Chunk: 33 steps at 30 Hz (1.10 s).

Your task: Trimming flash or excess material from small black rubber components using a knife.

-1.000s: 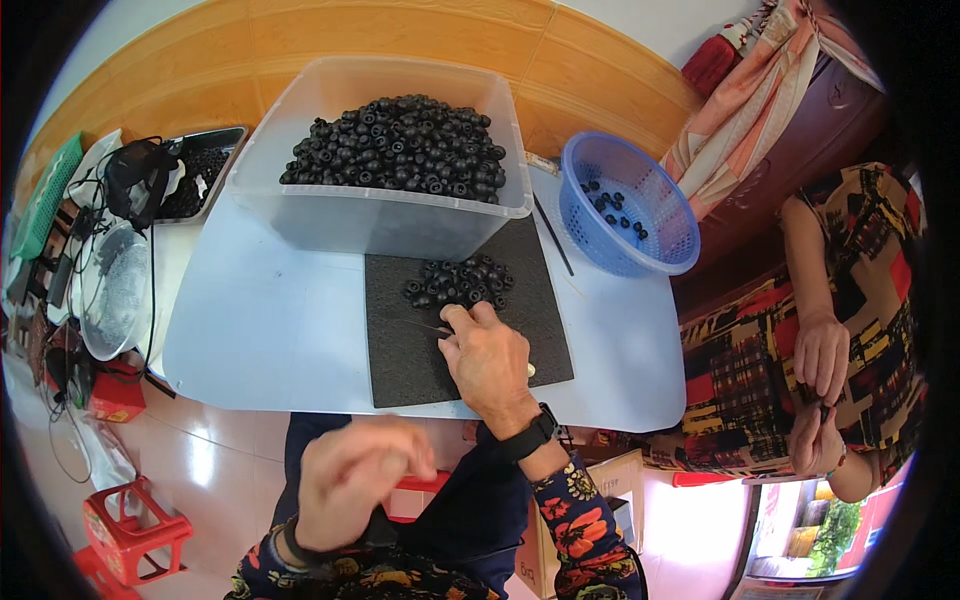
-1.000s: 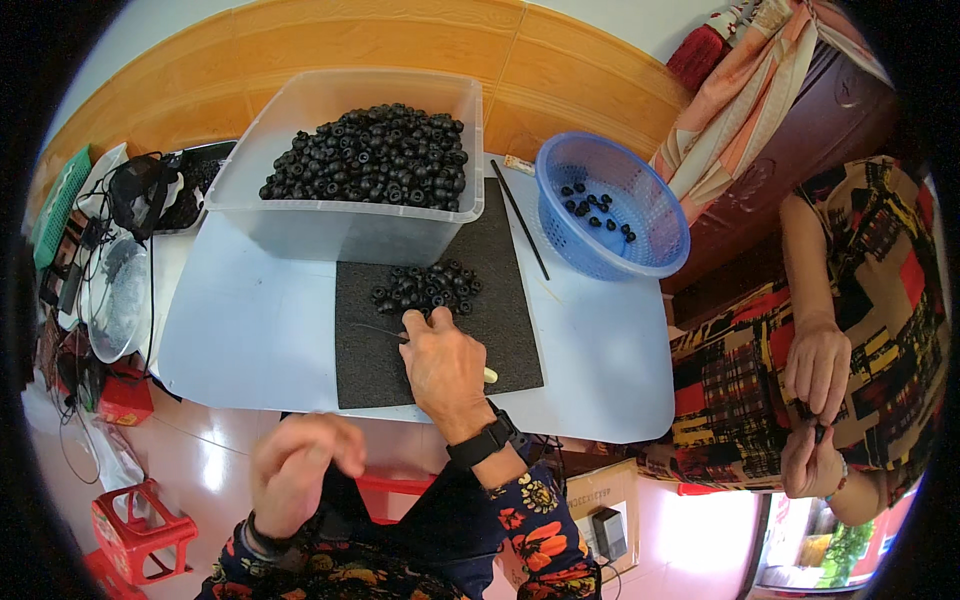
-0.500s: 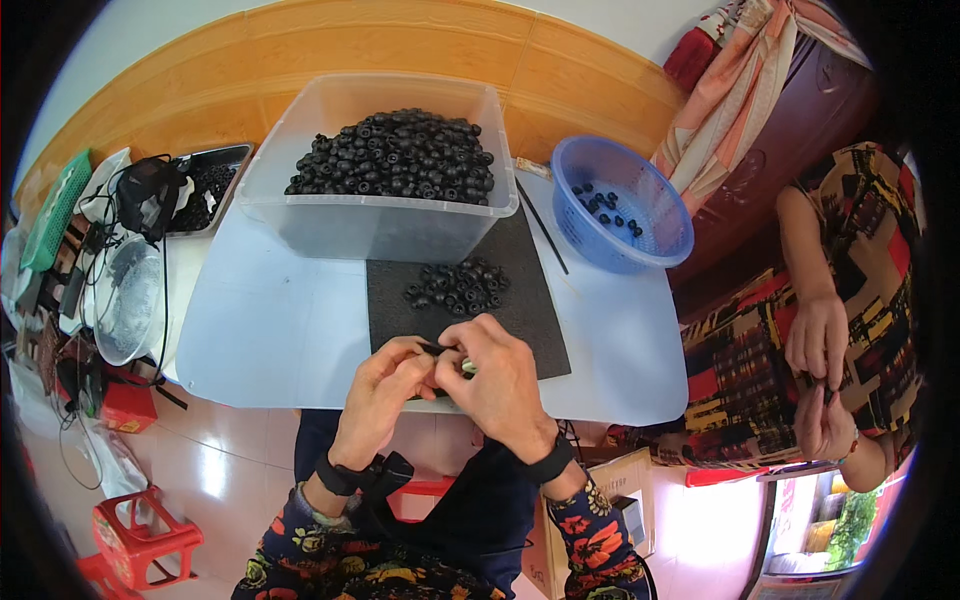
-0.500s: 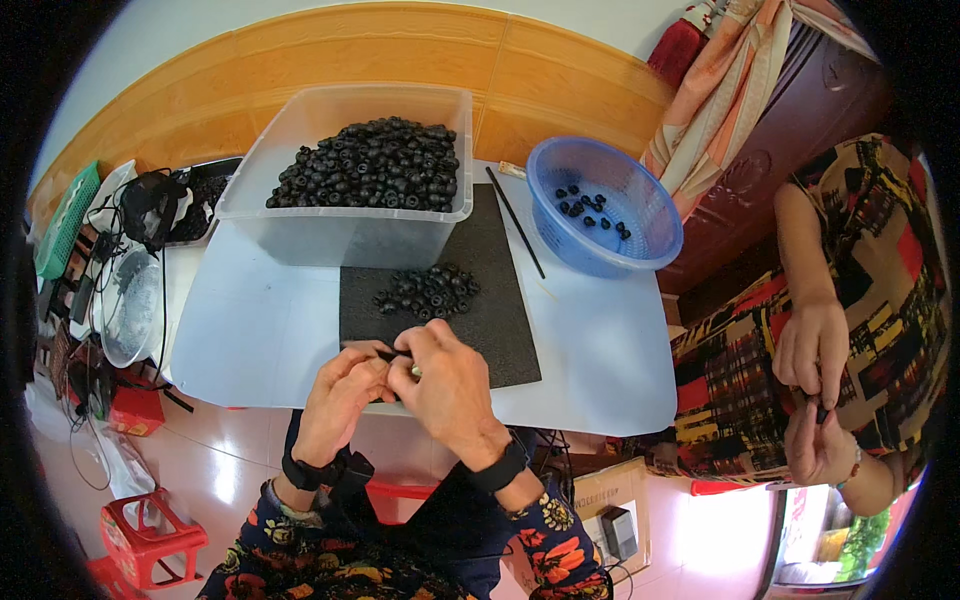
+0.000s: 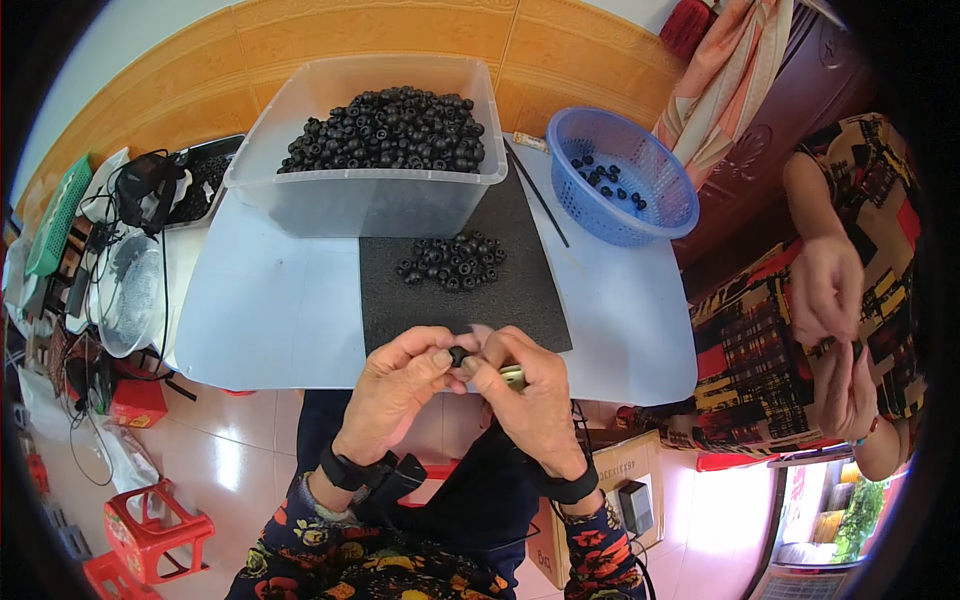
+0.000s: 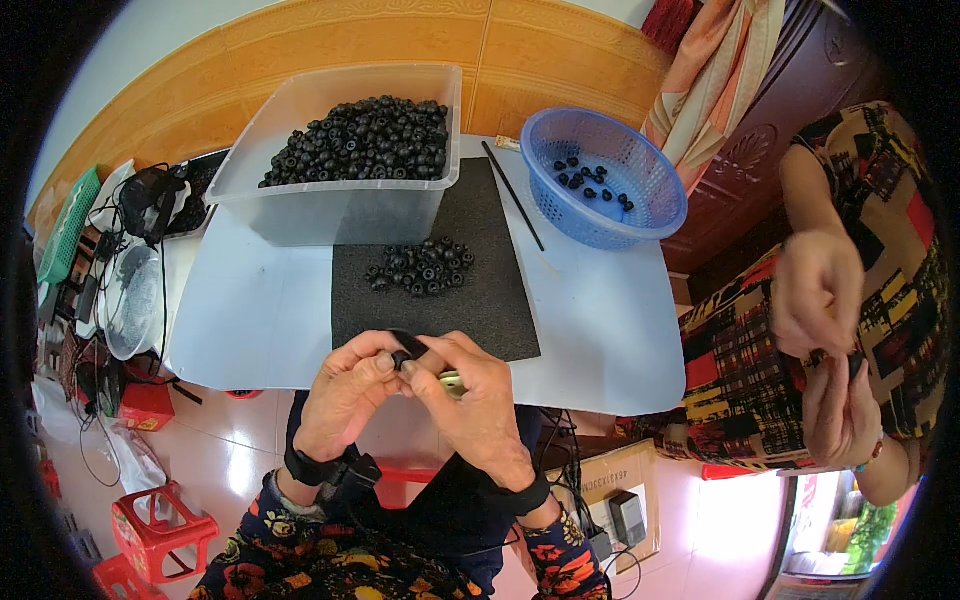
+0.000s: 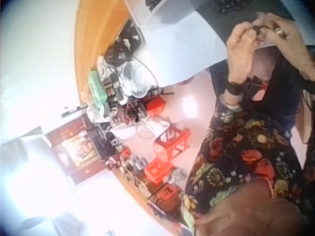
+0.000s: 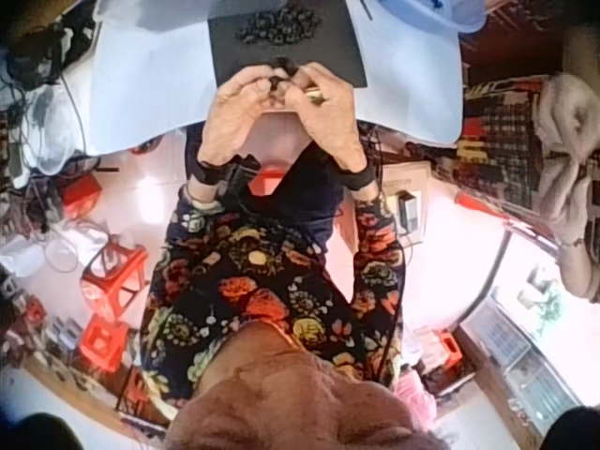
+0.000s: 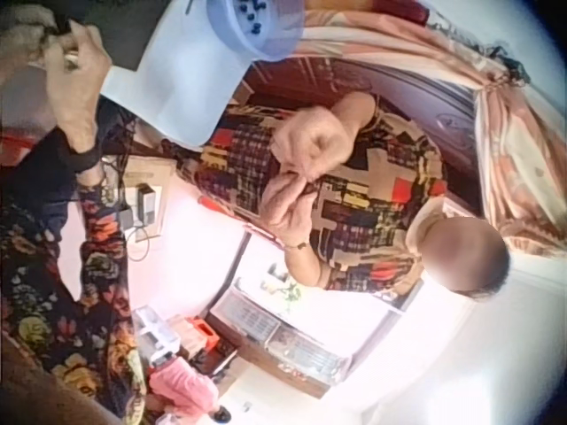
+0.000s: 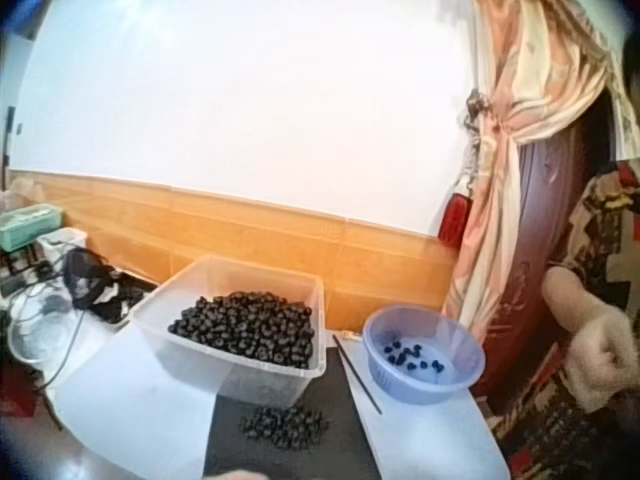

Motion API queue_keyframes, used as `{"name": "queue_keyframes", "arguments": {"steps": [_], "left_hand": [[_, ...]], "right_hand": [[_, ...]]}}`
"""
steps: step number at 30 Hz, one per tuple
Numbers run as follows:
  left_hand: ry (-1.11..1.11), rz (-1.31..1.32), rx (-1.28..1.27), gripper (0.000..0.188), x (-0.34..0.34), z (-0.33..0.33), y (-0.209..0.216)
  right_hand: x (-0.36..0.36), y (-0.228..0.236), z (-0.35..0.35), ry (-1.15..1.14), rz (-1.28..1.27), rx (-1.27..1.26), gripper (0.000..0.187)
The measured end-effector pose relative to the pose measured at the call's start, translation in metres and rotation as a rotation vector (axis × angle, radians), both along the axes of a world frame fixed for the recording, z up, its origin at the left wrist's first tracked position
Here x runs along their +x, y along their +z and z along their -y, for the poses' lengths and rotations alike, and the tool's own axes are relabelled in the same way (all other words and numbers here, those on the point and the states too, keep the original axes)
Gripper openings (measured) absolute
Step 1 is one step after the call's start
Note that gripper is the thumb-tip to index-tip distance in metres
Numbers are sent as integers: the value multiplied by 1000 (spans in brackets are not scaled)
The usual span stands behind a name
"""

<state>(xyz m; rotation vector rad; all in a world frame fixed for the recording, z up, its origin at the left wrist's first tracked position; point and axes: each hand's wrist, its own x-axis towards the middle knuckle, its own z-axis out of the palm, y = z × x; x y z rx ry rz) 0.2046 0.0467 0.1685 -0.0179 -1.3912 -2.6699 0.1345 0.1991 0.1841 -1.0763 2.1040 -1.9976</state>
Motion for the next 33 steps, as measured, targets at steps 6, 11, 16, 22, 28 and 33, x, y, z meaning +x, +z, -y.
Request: {"name": "queue_keyframes", "arguments": {"steps": [6,11,16,22,28,33], "left_hand": [[-3,33,-13,24,4,-15,4],[-18,-38,-149,24,2,-16,2],[94,-30,-429,22,3,-15,5],[140,-68,-444,22,3,-17,5],[70,-87,-290,21,1,-16,2],[67,-53,-246,21,3,-16,5]], "right_hand": [[7,2,-4,40,369,-124,11],[6,12,-8,69,444,-144,11],[5,4,-10,90,522,-193,8],[6,6,-7,86,530,-160,13],[5,2,-9,120,525,-206,7],[11,13,-6,96,471,-208,5]]}}
